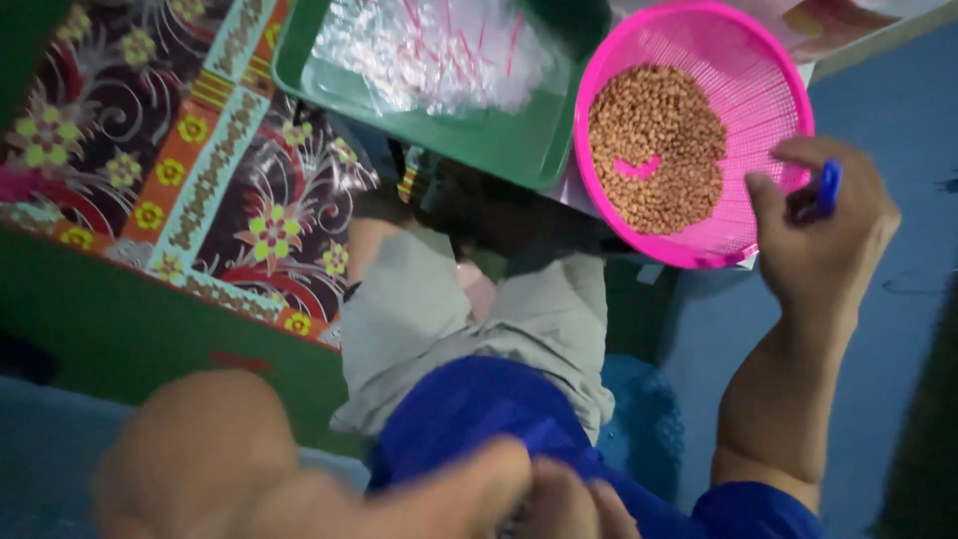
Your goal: Scooping peanuts from a large basket into small plastic bags using a spoon and organizing them on a tray.
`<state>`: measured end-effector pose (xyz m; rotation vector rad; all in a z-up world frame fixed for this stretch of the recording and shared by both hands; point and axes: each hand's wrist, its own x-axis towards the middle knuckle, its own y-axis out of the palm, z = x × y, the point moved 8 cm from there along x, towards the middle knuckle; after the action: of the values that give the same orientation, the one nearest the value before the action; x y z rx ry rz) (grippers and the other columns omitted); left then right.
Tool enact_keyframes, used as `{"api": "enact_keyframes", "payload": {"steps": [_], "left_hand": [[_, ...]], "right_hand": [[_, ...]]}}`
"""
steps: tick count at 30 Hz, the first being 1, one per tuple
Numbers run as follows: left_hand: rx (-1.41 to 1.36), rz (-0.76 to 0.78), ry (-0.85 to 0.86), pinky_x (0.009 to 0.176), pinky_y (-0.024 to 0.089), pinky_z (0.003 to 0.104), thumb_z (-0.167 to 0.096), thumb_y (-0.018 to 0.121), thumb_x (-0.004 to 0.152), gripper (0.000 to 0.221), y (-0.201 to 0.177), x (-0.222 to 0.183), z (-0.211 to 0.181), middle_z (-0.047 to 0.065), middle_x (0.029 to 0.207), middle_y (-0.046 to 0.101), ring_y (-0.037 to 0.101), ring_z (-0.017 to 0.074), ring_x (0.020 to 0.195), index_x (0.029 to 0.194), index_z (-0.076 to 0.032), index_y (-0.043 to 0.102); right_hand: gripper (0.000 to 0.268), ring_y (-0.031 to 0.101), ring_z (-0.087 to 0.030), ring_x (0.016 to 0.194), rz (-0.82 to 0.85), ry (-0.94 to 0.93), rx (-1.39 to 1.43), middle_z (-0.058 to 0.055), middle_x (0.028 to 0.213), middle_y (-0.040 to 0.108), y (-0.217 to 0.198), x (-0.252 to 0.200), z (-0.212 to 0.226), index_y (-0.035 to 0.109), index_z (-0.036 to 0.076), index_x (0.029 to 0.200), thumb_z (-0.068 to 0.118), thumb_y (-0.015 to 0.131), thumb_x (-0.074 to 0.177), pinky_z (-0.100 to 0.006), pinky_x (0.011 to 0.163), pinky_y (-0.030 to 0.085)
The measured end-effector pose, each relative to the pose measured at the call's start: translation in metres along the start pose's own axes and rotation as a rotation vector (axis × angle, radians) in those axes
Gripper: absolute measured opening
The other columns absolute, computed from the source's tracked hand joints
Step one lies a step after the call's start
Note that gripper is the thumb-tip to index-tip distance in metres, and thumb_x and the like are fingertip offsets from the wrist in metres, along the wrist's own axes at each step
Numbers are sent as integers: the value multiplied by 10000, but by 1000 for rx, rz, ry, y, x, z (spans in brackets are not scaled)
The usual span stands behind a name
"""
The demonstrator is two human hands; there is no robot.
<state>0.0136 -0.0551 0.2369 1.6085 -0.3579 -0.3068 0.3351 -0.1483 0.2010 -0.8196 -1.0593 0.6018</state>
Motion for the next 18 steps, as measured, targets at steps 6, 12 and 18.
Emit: {"api": "enact_keyframes", "payload": {"steps": [6, 12, 18], "left_hand": [[846, -263, -146, 983, 361, 425, -252, 373, 1040, 264, -38, -3, 3, 79, 1079, 578, 517, 230, 1026, 1004, -95, 582], [1950, -585, -359, 637, 479, 490, -269, 544, 910, 170, -54, -10, -27, 53, 837, 636, 596, 261, 665, 865, -172, 675], [2337, -466, 1138, 746, 495, 392, 112, 787, 823, 343, -20, 22, -162, 102, 965, 684, 594, 276, 794, 1133, 6, 687]], "right_hand": [[213, 427, -105, 579, 300, 425, 289, -33, 704, 571, 11, -65, 9, 736, -11, 1123, 47, 801, 929, -250, 548, 348], [262, 773, -440, 961, 848, 402, 616, -226, 979, 825, 94, -136, 29, 785, 32, 1086, 131, 765, 844, -549, 864, 580], [333, 745, -181, 737, 1100, 692, 304, -26, 933, 845, 161, -211, -15, 795, 111, 1046, 371, 687, 869, -297, 728, 586]]}}
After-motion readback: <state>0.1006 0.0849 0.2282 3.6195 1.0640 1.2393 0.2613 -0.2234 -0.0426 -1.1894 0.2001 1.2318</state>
